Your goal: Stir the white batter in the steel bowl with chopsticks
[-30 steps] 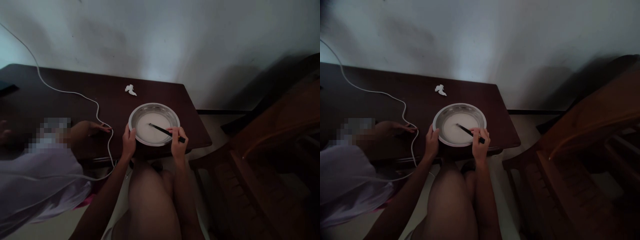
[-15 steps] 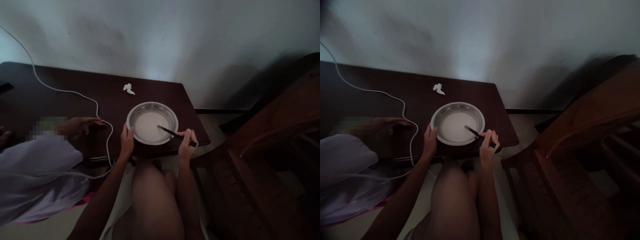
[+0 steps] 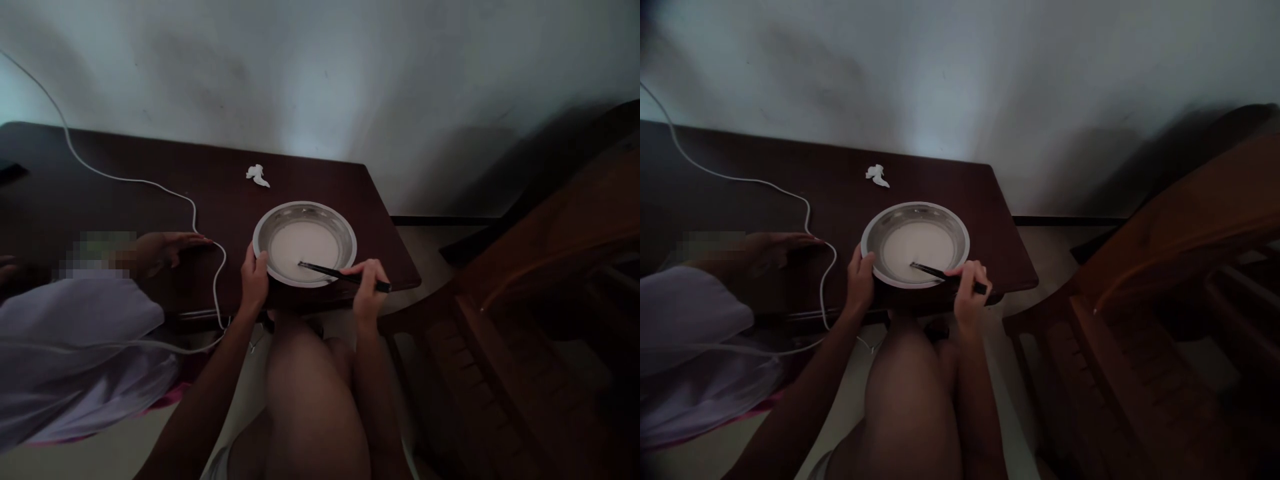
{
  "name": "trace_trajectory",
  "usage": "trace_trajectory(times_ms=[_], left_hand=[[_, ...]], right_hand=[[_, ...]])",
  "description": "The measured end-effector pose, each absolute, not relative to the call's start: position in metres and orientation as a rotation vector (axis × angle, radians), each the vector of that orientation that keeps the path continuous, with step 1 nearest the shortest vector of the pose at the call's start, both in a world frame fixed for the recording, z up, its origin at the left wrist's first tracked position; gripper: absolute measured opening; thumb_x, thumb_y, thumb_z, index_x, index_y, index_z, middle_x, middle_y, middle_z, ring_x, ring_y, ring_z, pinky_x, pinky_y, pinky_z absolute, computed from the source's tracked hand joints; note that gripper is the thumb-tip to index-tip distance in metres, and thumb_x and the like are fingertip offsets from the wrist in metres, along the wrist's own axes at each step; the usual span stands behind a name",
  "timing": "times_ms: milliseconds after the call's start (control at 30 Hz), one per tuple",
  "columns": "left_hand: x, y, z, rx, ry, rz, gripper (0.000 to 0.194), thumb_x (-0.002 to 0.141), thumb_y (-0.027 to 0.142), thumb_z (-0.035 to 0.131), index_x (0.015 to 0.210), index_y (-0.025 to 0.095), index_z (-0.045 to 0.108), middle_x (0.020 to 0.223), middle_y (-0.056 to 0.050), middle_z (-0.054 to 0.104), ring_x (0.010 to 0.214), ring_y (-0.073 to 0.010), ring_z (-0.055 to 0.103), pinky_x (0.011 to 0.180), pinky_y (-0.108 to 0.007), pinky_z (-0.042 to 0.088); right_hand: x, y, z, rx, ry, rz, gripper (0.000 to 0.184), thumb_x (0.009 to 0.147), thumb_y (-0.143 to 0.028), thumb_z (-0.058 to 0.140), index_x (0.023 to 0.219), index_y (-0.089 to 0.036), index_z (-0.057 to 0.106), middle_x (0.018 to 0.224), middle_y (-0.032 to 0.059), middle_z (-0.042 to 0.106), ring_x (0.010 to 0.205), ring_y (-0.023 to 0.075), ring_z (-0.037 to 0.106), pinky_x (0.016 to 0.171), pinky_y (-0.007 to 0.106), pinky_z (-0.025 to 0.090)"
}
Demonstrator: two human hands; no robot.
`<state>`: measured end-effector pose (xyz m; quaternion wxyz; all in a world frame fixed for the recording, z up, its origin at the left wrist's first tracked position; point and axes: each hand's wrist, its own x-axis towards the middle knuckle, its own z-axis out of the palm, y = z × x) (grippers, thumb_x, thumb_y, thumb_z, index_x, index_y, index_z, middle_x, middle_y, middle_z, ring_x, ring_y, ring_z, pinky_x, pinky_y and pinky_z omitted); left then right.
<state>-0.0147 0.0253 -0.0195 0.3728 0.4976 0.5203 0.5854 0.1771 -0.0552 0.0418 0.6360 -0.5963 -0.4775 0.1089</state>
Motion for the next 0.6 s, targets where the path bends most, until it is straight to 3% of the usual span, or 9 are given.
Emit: trace_trajectory(times_ms=[133,300,433,500,600], left_hand=[[-0.016,0.025,-0.021,1.297,1.332,1.489,0.040,0.087,0.037,0.049,0.119,0.018,0.064,0.118,-0.008,0.069,0.113,-0.0248,0.060,0.102,-0.036,0.045],[-0.014,0.025,-0.020,1.276,1.345,1.497,0.041,0.086,0.038,0.049,0.117,0.017,0.064,0.116,-0.009,0.069,0.112,-0.0250,0.061,0.102,-0.036,0.046],[-0.014,0.024,-0.017,1.257,1.323,1.504,0.040,0.085,0.037,0.049,0.115,0.017,0.066,0.118,-0.009,0.069,0.114,-0.0259,0.060,0.104,-0.038,0.045],[-0.014,0.024,-0.016,1.248,1.323,1.507,0.039,0.085,0.037,0.051,0.114,0.017,0.067,0.118,-0.009,0.069,0.115,-0.0266,0.060,0.105,-0.038,0.044],[-0.014,0.024,-0.016,1.240,1.335,1.498,0.040,0.084,0.038,0.051,0.115,0.017,0.066,0.116,-0.009,0.070,0.113,-0.0272,0.060,0.105,-0.040,0.045]], right_hand=[[0.177,-0.050,0.039,-1.445,-1.279,0.212,0.036,0.097,-0.044,0.046,0.079,-0.024,0.070,0.080,0.0015,0.074,0.081,0.0167,0.060,0.082,0.034,0.042],[0.186,-0.054,0.036,-1.424,-0.959,0.188,0.045,0.099,-0.047,0.041,0.064,-0.023,0.055,0.065,-0.0004,0.065,0.069,0.0159,0.058,0.075,0.032,0.042],[0.182,-0.053,0.038,-1.402,-1.209,0.325,0.039,0.098,-0.044,0.044,0.072,-0.022,0.064,0.074,0.0002,0.071,0.076,0.0162,0.060,0.079,0.033,0.041],[0.181,-0.050,0.039,-1.443,-1.293,0.276,0.035,0.097,-0.043,0.046,0.078,-0.023,0.067,0.081,0.0009,0.074,0.083,0.0168,0.060,0.084,0.034,0.040],[0.183,-0.050,0.042,-1.492,-1.114,0.128,0.040,0.098,-0.045,0.043,0.071,-0.023,0.063,0.075,0.0013,0.070,0.078,0.0167,0.057,0.081,0.034,0.040]])
